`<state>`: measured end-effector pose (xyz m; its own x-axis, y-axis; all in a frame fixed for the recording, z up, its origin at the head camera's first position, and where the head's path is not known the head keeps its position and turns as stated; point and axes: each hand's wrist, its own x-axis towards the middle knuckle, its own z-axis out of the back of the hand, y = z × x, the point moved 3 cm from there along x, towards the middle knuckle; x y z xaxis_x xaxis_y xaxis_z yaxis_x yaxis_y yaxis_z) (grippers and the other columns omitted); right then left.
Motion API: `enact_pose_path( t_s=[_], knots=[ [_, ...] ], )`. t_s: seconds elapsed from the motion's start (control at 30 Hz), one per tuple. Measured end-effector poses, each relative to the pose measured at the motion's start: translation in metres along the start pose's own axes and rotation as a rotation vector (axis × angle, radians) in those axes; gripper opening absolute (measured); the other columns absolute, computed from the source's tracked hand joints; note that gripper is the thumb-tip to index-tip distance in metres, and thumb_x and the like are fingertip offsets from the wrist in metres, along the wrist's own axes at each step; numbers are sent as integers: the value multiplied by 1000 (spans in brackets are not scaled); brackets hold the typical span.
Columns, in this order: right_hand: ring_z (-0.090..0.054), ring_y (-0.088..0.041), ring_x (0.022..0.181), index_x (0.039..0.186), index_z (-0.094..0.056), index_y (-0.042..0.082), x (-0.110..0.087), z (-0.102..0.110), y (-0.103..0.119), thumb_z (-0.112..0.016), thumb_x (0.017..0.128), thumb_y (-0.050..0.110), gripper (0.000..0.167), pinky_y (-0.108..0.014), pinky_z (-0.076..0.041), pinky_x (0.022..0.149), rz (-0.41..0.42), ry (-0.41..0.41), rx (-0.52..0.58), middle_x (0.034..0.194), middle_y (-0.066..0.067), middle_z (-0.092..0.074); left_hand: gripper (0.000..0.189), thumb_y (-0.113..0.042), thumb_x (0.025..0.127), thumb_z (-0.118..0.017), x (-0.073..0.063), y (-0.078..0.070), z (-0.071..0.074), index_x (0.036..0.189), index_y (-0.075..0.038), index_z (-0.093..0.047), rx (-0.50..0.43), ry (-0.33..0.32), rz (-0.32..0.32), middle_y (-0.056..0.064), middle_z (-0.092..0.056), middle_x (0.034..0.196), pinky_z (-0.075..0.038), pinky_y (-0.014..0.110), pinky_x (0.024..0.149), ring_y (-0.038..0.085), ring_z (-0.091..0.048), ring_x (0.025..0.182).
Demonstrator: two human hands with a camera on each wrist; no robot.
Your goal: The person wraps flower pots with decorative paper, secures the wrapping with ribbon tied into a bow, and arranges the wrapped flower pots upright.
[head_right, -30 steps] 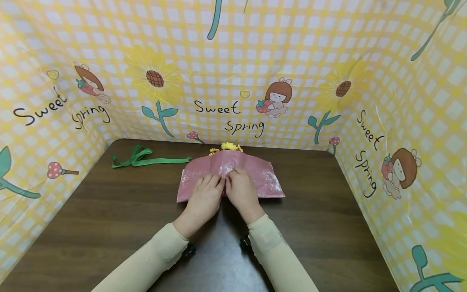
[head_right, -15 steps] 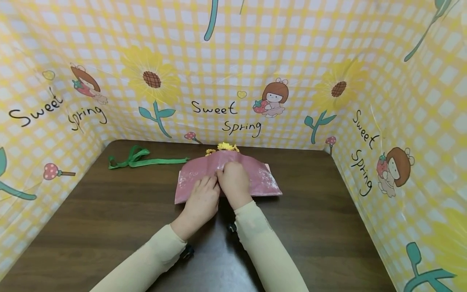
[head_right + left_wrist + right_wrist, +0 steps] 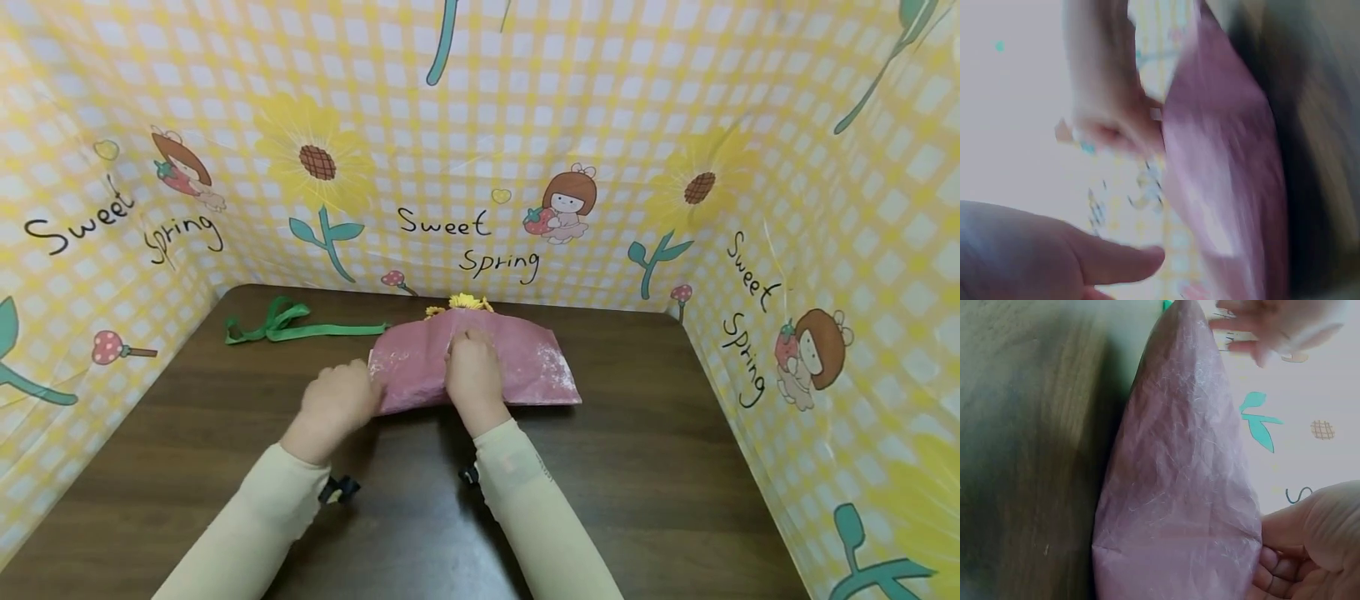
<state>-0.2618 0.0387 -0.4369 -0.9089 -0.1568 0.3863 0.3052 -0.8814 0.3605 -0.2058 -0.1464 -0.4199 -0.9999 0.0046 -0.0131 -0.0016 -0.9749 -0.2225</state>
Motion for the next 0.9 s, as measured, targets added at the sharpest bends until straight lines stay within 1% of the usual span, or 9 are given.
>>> enact_pose_path(
  t_s=[0.07,0.13,0.2,0.27,0.37,0.53,0.67,0.83,0.9],
  knots=[
    [-62,-27,89,83,-71,9,-2,-2,2,-74,91,13,10,-41,-56,76,10,-5,-4,90,-7,-60,44,-36,102,-52,6,22,-4,95,3,-68,-80,120,37,22,-69,94,-55,53,72,38,-66,85],
    [-61,-28,88,83,-70,8,-4,-5,5,-73,92,13,11,-42,-56,77,21,-19,-9,89,-7,-60,46,-40,104,-48,10,43,-9,87,-2,-67,-173,202,35,15,-66,85,-52,46,68,30,-63,77],
    [-61,-30,87,82,-69,7,-5,-7,8,-72,92,15,13,-43,-55,78,37,-39,-22,88,-8,-61,48,-43,106,-47,11,59,-15,79,-7,-63,-245,236,20,9,-60,75,-47,40,64,24,-57,68],
    [-61,-31,88,81,-68,6,-7,-8,10,-72,92,18,16,-45,-54,80,50,-60,-34,88,-10,-61,47,-45,106,-48,9,72,-22,82,-7,-61,-315,258,18,7,-59,72,-44,36,61,21,-55,65],
    [-61,-33,91,82,-66,5,-9,-9,12,-74,91,23,22,-46,-53,83,57,-85,-72,90,-12,-61,46,-46,107,-48,3,80,-34,94,-4,-62,-478,312,48,7,-67,79,-46,34,59,20,-62,68],
    [-58,-34,100,96,-67,1,-11,-12,14,-77,90,28,30,-46,-51,90,43,-101,-143,98,-14,-60,45,-44,109,-46,-4,77,-48,113,-1,-56,-848,403,127,17,-72,106,-51,35,61,23,-70,83],
    [-57,-33,102,106,-67,-2,-13,-12,16,-77,89,30,37,-45,-51,90,31,-101,-195,101,-14,-59,43,-39,109,-49,-5,71,-54,121,3,-52,-1044,395,174,22,-68,112,-55,32,61,22,-72,87],
    [-57,-33,101,108,-66,-3,-16,-13,21,-76,89,31,40,-44,-52,89,28,-97,-254,101,-15,-58,46,-33,105,-59,1,71,-62,127,7,-54,-1174,289,255,11,-66,98,-57,28,62,19,-72,83],
    [-57,-33,101,108,-66,-3,-17,-15,22,-76,90,31,40,-43,-52,90,34,-105,-269,101,-15,-58,50,-33,105,-60,3,71,-65,132,9,-53,-1227,279,278,8,-67,94,-58,28,62,18,-71,81]
  ],
)
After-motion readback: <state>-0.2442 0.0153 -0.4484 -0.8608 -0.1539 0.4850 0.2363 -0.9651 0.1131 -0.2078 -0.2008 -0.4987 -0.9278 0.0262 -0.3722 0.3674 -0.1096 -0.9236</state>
